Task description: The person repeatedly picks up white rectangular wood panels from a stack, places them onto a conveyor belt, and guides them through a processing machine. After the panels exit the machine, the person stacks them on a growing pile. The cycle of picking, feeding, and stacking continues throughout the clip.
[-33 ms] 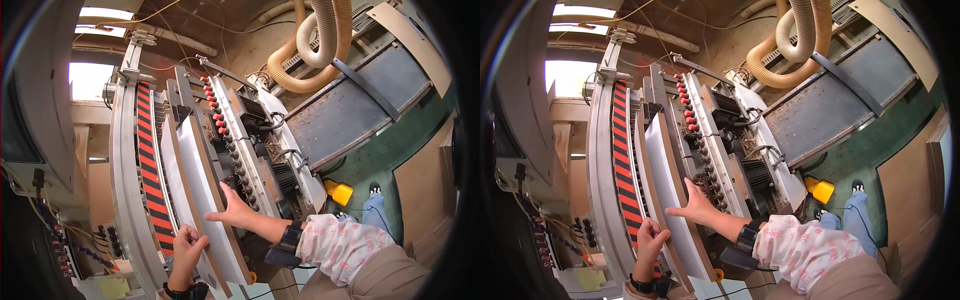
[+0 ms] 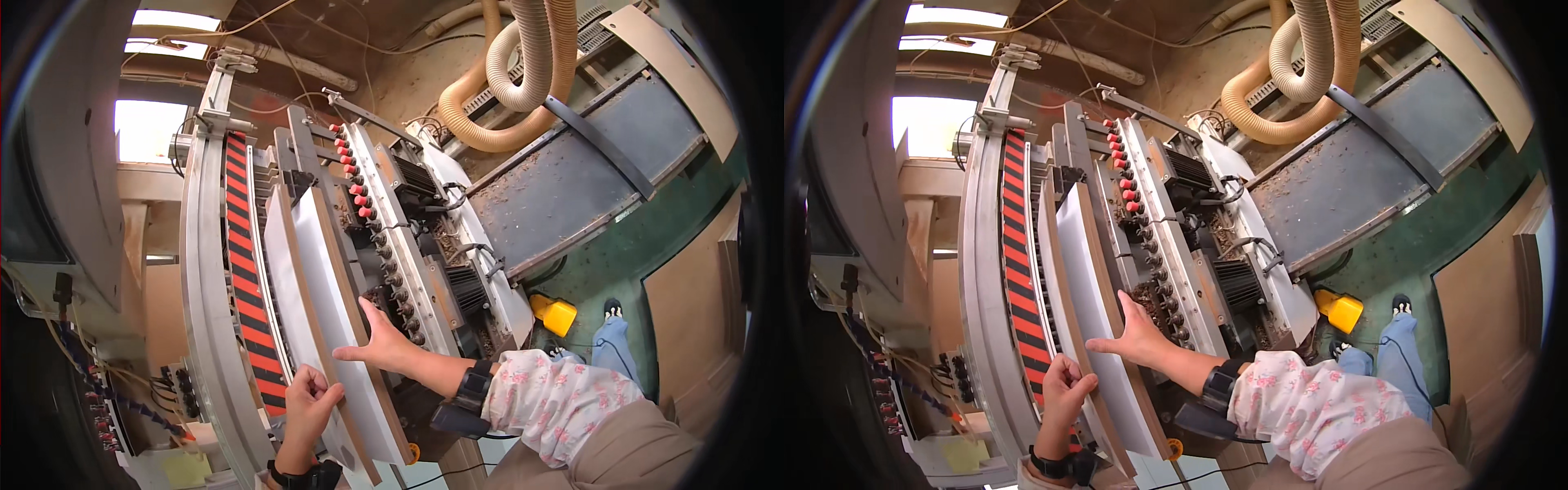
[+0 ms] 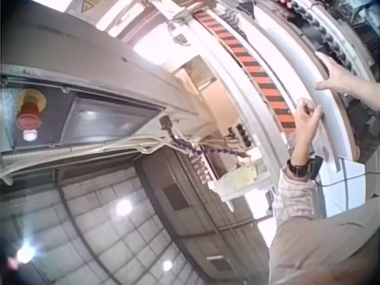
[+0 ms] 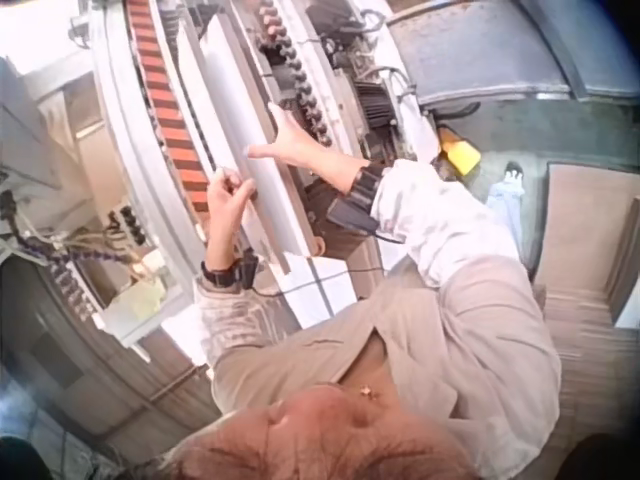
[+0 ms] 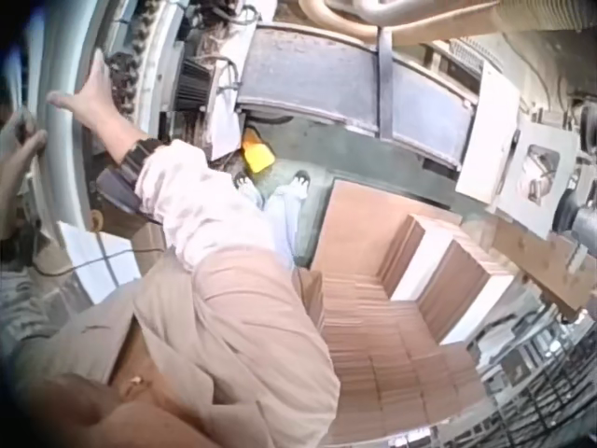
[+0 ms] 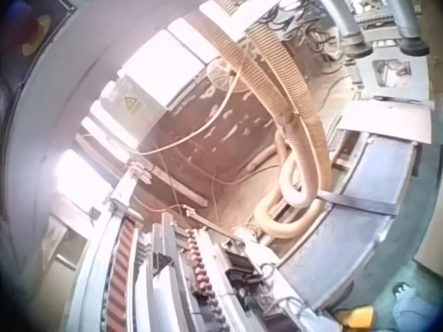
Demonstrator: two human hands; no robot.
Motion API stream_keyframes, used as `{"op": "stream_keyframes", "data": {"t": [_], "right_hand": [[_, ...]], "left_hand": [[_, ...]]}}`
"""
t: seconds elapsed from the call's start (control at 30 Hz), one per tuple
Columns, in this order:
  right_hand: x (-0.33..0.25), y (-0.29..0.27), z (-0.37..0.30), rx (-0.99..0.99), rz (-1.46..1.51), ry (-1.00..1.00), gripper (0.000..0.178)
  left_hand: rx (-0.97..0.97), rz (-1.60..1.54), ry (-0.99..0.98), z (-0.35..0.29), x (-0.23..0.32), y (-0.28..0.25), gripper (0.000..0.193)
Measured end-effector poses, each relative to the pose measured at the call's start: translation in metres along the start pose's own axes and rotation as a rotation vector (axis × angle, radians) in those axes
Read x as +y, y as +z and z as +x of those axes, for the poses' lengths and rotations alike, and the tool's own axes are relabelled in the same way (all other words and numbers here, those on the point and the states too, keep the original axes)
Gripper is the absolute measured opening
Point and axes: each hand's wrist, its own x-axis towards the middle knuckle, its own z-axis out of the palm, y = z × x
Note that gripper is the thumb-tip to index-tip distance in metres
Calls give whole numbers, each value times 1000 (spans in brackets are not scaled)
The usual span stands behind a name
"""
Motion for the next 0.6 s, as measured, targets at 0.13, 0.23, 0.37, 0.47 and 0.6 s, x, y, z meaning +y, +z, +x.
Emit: {"op": "stream_keyframes", "data": {"t": [0.13, 0.23, 0.37, 0.47, 0.6], "right_hand": [[9, 12, 6, -66, 143, -26, 111], [11, 14, 6, -42, 126, -7, 108], [15, 6, 5, -58, 163, -50, 101], [12, -6, 1, -155, 225, 43, 93], [24, -15, 5, -287, 395, 24, 88]], "left_hand": [[-32, 118, 24, 2, -5, 0, 27], [-36, 106, 20, 3, -9, -2, 28], [-17, 0, 11, -1, -4, -13, 28], [11, -128, 22, -6, 1, -31, 28], [53, -201, 35, -13, 9, -48, 26]]}}
